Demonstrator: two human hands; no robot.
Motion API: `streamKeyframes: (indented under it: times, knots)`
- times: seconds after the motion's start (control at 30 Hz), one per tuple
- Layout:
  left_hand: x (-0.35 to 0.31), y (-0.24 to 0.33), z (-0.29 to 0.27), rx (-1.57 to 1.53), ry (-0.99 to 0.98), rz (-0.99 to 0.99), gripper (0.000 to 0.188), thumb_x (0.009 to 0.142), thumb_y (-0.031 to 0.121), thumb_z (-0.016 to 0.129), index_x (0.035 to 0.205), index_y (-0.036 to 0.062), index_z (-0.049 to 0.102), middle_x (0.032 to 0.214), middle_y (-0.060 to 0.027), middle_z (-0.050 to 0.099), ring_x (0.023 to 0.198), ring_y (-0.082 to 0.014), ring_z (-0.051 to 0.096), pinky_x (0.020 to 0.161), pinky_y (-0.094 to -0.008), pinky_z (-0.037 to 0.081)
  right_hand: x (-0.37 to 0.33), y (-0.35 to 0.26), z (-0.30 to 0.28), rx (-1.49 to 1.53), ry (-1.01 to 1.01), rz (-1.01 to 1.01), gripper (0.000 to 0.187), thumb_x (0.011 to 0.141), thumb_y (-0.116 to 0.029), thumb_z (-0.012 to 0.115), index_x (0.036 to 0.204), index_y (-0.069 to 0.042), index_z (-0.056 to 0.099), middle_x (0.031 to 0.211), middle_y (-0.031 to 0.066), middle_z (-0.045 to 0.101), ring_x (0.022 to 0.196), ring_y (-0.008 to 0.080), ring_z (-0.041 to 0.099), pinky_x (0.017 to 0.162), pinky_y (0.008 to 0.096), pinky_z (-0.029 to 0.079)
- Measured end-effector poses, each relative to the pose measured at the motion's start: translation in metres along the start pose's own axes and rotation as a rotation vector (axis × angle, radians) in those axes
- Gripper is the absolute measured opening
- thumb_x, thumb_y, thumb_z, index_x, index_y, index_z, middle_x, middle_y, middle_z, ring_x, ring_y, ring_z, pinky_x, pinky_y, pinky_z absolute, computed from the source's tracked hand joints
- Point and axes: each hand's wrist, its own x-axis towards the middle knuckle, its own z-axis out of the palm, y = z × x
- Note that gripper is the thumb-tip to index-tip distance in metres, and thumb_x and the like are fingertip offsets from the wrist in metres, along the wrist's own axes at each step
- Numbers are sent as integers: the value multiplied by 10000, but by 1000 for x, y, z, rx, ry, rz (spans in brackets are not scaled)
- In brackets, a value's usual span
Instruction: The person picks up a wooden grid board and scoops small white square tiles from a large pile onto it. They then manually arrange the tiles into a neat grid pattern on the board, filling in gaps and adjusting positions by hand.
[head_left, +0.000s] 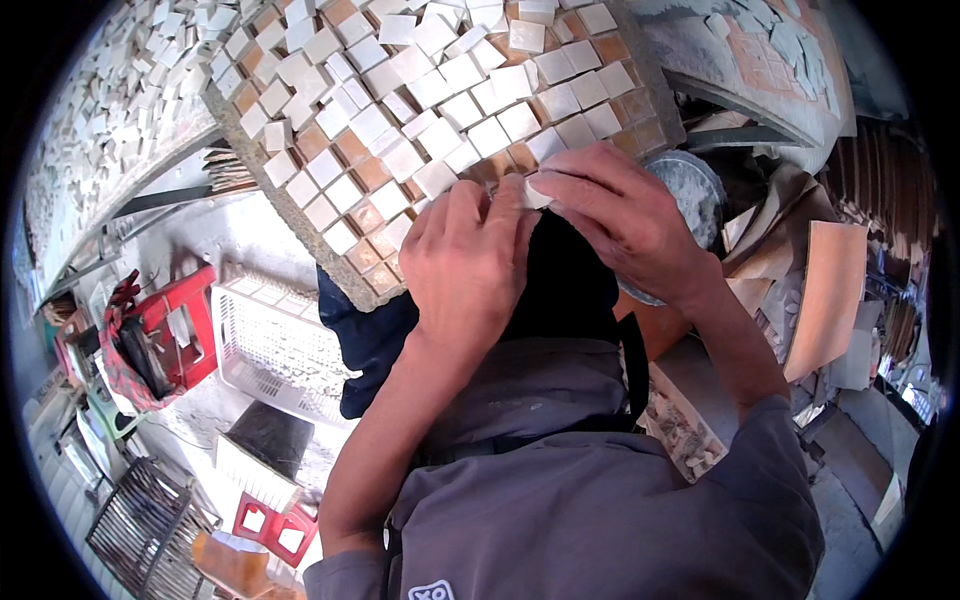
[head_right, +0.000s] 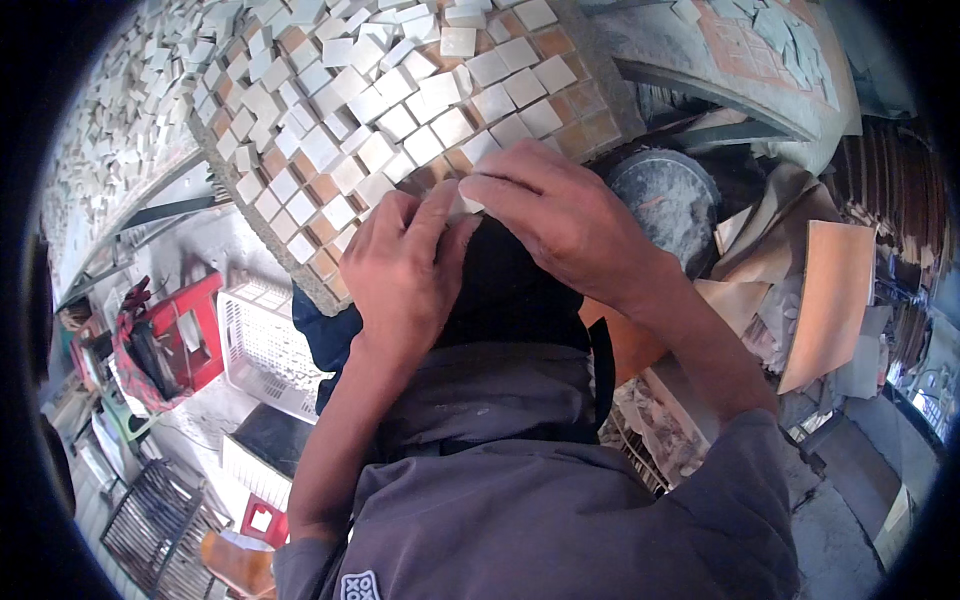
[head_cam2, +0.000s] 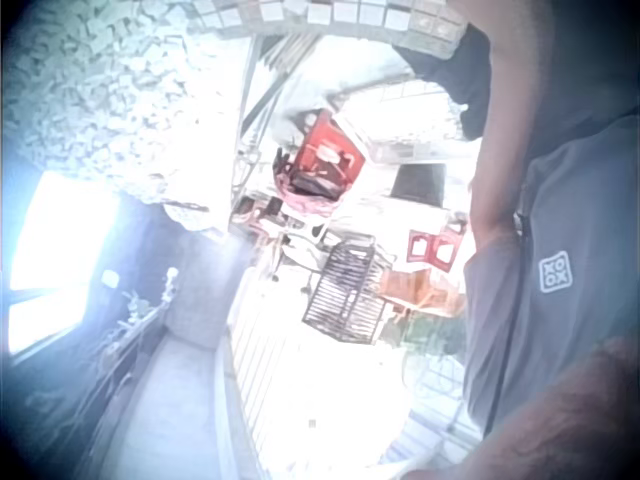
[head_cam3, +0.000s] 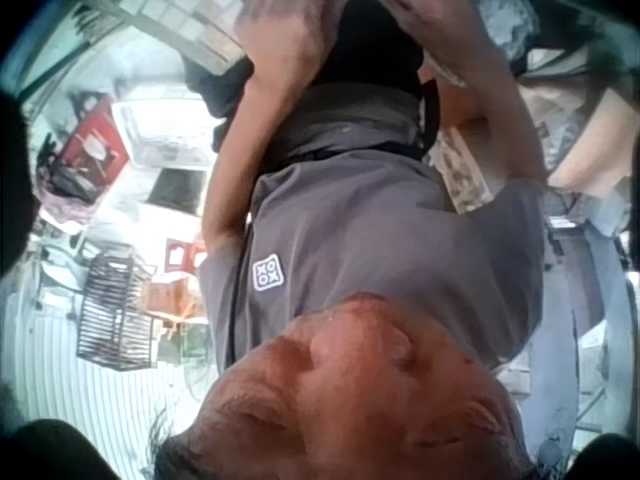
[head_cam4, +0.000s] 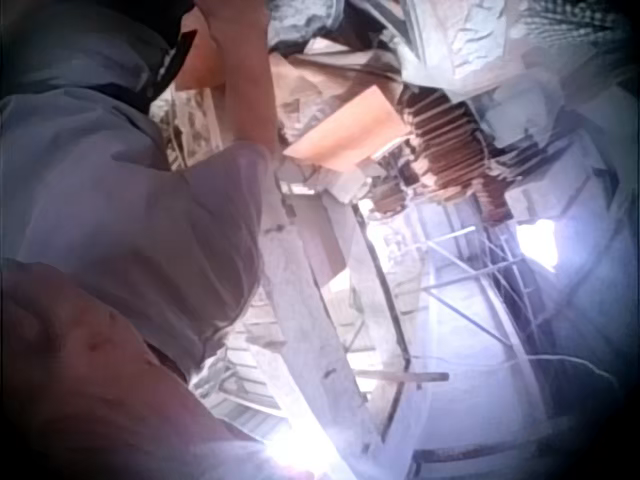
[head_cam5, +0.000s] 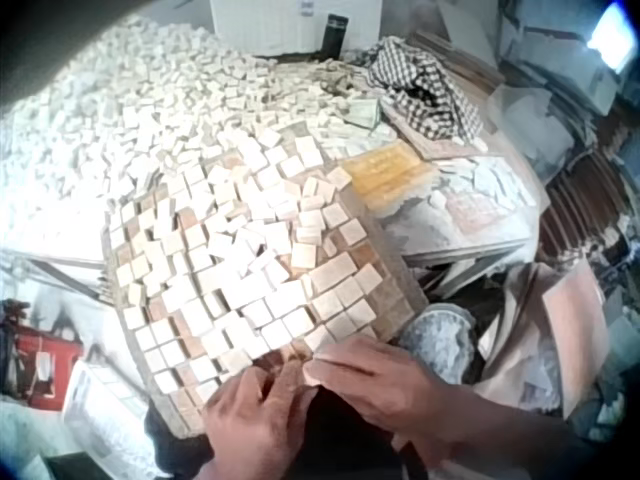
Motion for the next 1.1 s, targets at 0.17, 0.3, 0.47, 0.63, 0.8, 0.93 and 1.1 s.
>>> streamKeyframes:
  times: [0.17, 0.3, 0.47, 0.63, 0.8, 0.93, 1.1]
  knots:
    - [-4, -4, -1, -22, 44, -1, 356, 797, 183, 879, 1135, 133, 777, 840, -45, 605, 720, -248, 648, 618, -384, 523, -7, 2, -1, 20, 50, 46, 294, 845, 54, 752, 1135, 14, 715, 1092, 132, 677, 993, 324, 688, 852, 396, 573]
    - [-1, -4, -4, 10, 15, 22, 342, 803, 172, 875, 1127, 124, 779, 866, -48, 604, 739, -254, 652, 633, -391, 528, -8, 2, -3, 33, 51, 85, 299, 847, 61, 766, 1137, -4, 731, 1108, 132, 697, 990, 313, 698, 855, 383, 574]
    - [-2, -2, -6, 42, 2, 25, 348, 804, 172, 874, 1134, 115, 781, 902, -60, 605, 768, -262, 652, 650, -400, 533, -11, 6, -18, 38, 205, 208, 264, 863, 29, 792, 1120, -26, 772, 1122, 113, 738, 994, 249, 729, 890, 345, 581]
    - [-1, 1, -9, 25, -9, 7, 348, 809, 186, 845, 1139, 110, 767, 893, -52, 566, 787, -243, 632, 655, -387, 513, -13, 6, -31, 50, 211, 324, 248, 876, 3, 794, 1121, -31, 777, 1121, 95, 742, 1003, 227, 732, 886, 325, 582]
    - [1, 6, -4, 54, 64, 80, 296, 808, 178, 832, 1087, 106, 764, 885, -43, 552, 772, -233, 596, 648, -381, 491, -16, 4, -20, 20, 186, 233, 266, 871, 10, 794, 1131, -38, 768, 1120, 88, 737, 994, 226, 728, 868, 316, 580]
    - [8, 9, 10, 53, 122, 152, 209, 799, 120, 802, 995, 65, 754, 856, -52, 518, 762, -233, 562, 652, -378, 475, -17, 6, -25, -2, 238, 249, 270, 858, 43, 794, 1117, -26, 772, 1136, 92, 739, 1019, 215, 724, 882, 316, 575]
    - [14, 16, 25, 34, 164, 172, 143, 790, 86, 787, 913, 40, 730, 835, -58, 504, 764, -242, 554, 667, -383, 467, -24, 14, -37, -19, 276, 291, 306, 845, 108, 783, 1133, 4, 765, 1183, 113, 732, 1071, 204, 707, 931, 306, 560]
